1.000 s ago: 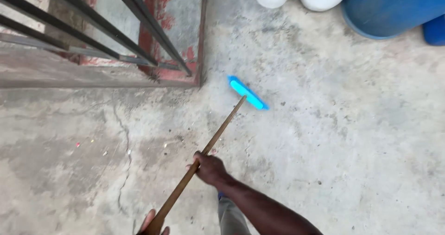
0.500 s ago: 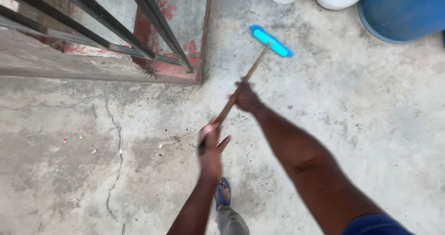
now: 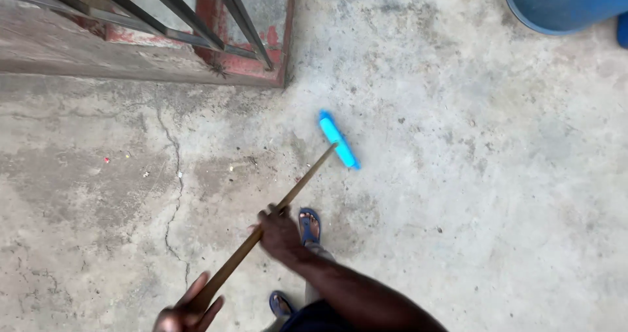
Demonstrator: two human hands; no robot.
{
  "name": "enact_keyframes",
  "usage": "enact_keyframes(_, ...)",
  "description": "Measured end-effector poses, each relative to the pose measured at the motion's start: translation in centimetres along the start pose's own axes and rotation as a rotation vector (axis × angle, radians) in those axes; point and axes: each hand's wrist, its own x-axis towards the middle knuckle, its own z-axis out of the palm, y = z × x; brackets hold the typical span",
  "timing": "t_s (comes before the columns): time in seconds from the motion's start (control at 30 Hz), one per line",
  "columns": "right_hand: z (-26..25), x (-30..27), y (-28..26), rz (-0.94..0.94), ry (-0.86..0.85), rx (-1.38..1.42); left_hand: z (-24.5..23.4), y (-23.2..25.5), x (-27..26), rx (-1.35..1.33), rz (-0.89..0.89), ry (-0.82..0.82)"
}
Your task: The recorder uses a broom to sweep debris and dust from a concrete outdoor floor area.
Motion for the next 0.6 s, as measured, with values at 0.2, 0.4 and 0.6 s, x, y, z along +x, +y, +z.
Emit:
enact_keyframes(0.2,-5.9,-4.3,16.3,0.192,-0.015,-0.223,20.3,-4.5,6.8,0.085,-0.175,-0.098)
enact_keyframes(0.4,3.7,0.1,11.8,0.272,0.014,0.062,19.2,3.9,7.2,0.274,-0.145,0.13)
enact_keyframes(0.6,6.0,8.7,-11.3,0.139,-0.288,0.313,15.1,18.6,2.2,0.484,0.227,0.197)
